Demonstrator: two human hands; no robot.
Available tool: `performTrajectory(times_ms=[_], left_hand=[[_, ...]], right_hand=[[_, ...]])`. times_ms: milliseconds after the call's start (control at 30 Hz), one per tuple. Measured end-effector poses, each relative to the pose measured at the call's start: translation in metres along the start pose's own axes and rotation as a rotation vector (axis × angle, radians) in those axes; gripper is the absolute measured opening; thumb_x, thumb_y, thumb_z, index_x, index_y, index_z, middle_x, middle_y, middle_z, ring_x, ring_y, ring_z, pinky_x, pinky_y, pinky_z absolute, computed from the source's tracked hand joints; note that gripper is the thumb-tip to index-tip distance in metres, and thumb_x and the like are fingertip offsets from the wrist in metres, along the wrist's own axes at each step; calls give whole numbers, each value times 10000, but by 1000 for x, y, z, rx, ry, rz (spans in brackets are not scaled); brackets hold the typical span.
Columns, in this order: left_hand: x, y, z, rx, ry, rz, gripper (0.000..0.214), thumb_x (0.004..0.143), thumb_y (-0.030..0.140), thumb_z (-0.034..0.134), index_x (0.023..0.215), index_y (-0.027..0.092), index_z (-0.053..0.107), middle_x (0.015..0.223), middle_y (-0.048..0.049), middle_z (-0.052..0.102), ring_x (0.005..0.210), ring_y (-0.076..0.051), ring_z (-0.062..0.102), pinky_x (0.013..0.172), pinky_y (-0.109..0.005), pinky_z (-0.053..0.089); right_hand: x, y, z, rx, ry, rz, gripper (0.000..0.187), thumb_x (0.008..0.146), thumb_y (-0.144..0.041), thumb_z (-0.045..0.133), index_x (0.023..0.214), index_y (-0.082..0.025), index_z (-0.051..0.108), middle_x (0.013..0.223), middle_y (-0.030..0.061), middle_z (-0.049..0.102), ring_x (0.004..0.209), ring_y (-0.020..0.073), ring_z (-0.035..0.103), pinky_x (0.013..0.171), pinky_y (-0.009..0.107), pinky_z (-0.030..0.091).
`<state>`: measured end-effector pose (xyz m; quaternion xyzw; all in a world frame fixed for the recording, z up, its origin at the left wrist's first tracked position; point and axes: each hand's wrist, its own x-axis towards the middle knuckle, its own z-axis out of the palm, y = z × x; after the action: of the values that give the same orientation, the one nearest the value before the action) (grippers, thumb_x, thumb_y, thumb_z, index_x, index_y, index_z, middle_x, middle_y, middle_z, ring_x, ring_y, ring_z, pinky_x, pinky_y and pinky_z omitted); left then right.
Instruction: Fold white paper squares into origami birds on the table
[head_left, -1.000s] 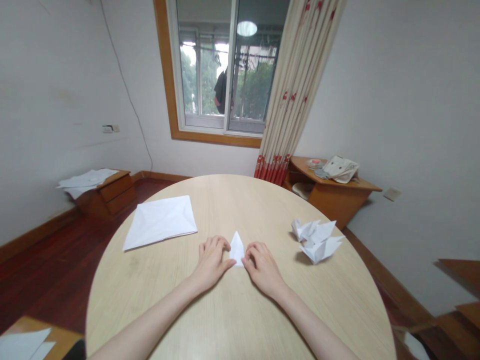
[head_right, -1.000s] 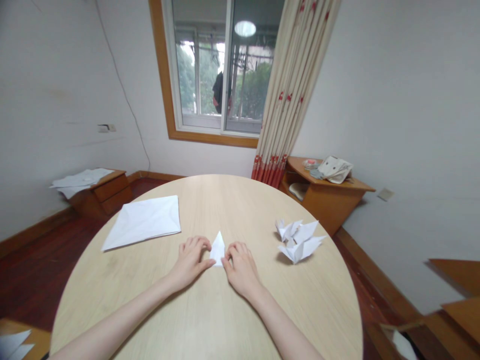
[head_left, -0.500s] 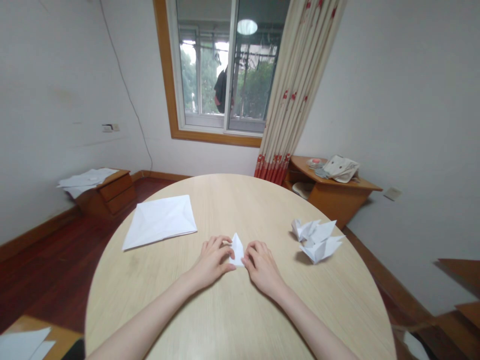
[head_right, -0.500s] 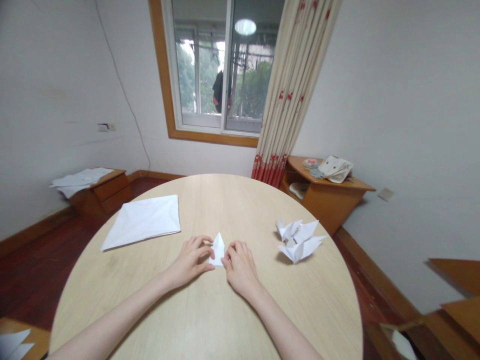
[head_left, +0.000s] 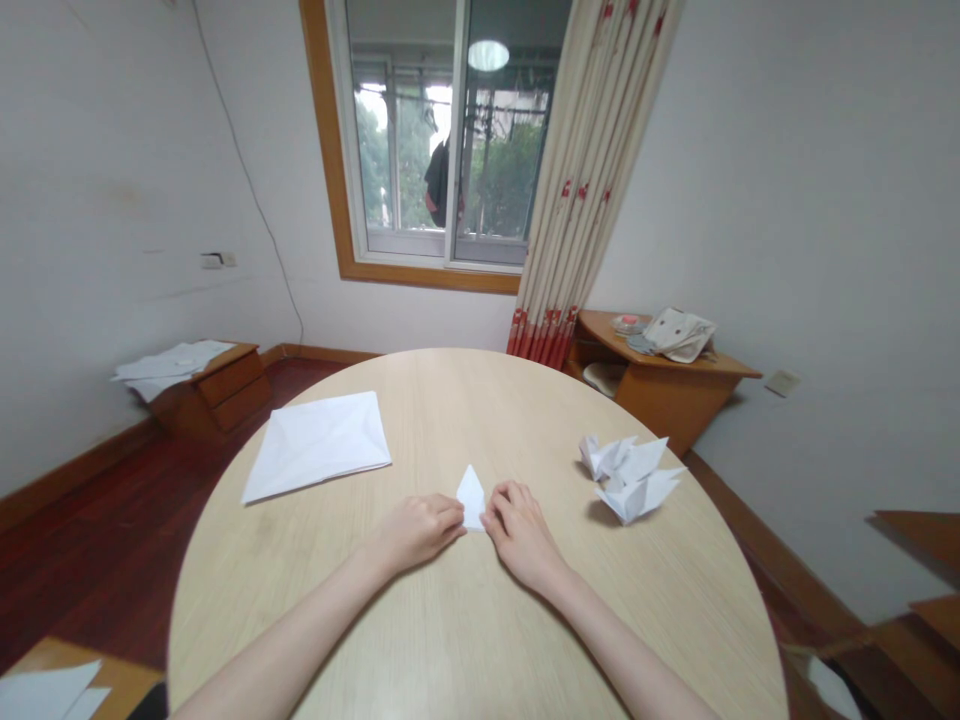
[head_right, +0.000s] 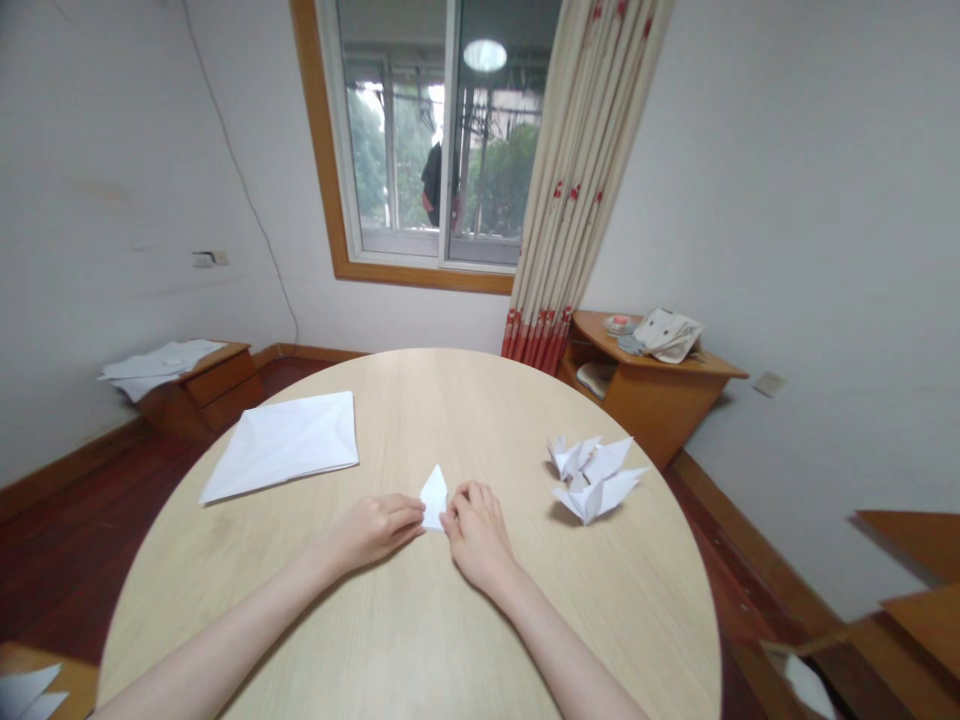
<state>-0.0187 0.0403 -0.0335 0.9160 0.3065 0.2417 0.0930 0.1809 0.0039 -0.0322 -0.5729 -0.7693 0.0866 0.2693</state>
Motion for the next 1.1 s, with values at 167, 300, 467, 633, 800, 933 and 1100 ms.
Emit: performTrajectory(times_ms=[167, 300, 467, 633, 800, 933, 1100], left_hand=[[0, 1, 4, 58, 30, 104, 292, 979, 311, 401, 895, 200, 658, 878, -75, 703, 850, -172, 685, 761, -272, 553], [-1, 2, 4, 86, 88, 126, 297, 989, 300, 387, 894, 198, 650, 851, -71, 707, 799, -165, 696, 726, -262, 562], [-1, 4, -1, 134, 170, 174, 284, 996, 286, 380, 967, 188, 645, 971, -93, 712, 876, -181, 697, 763, -288, 572], [2, 13, -8, 58, 284, 163, 190, 970, 248, 444, 1025, 172, 609, 1066, -116, 677, 999, -218, 642, 864, -365, 537], [3, 16, -5, -272, 422, -218, 274, 861, 300, 608, 1100, 175, 556, 1018, -93, 647, 934, -222, 624, 808, -366, 524], [6, 18, -3, -624, 319, -441, 328, 788, 339, 662, 1053, 154, 609, 873, -55, 676, 773, -190, 627, 719, -310, 495], [11, 21, -3, -991, 296, -563, 383, 688, 410, 723, 929, 123, 647, 772, -49, 674, 685, -166, 607, 646, -268, 465]], right_hand=[[0, 1, 1, 13, 23, 10, 151, 903, -203, 488, 774, -200, 567, 991, 87, 560, 985, 252, 504, 870, 412, 436], [1, 2, -1, 53, 33, 32, 242, 931, -268, 471, 723, -202, 576, 973, 82, 573, 982, 251, 498, 877, 423, 425], [4, 5, -2, 245, 59, 75, 207, 896, -282, 527, 711, -206, 581, 916, 48, 575, 959, 220, 514, 879, 380, 423], [5, 6, -1, 351, 132, 97, 162, 867, -295, 548, 733, -210, 580, 918, 43, 571, 972, 229, 504, 903, 403, 385], [4, 4, -1, 350, 147, 87, 132, 855, -295, 558, 748, -220, 580, 946, 47, 573, 992, 243, 496, 913, 425, 352], [3, 4, -1, 354, 151, 70, 111, 856, -274, 545, 761, -226, 574, 949, 49, 573, 989, 246, 497, 904, 427, 356], [3, 6, -1, 392, 178, 28, 118, 864, -261, 526, 761, -225, 568, 934, 49, 565, 970, 241, 498, 903, 431, 363]])
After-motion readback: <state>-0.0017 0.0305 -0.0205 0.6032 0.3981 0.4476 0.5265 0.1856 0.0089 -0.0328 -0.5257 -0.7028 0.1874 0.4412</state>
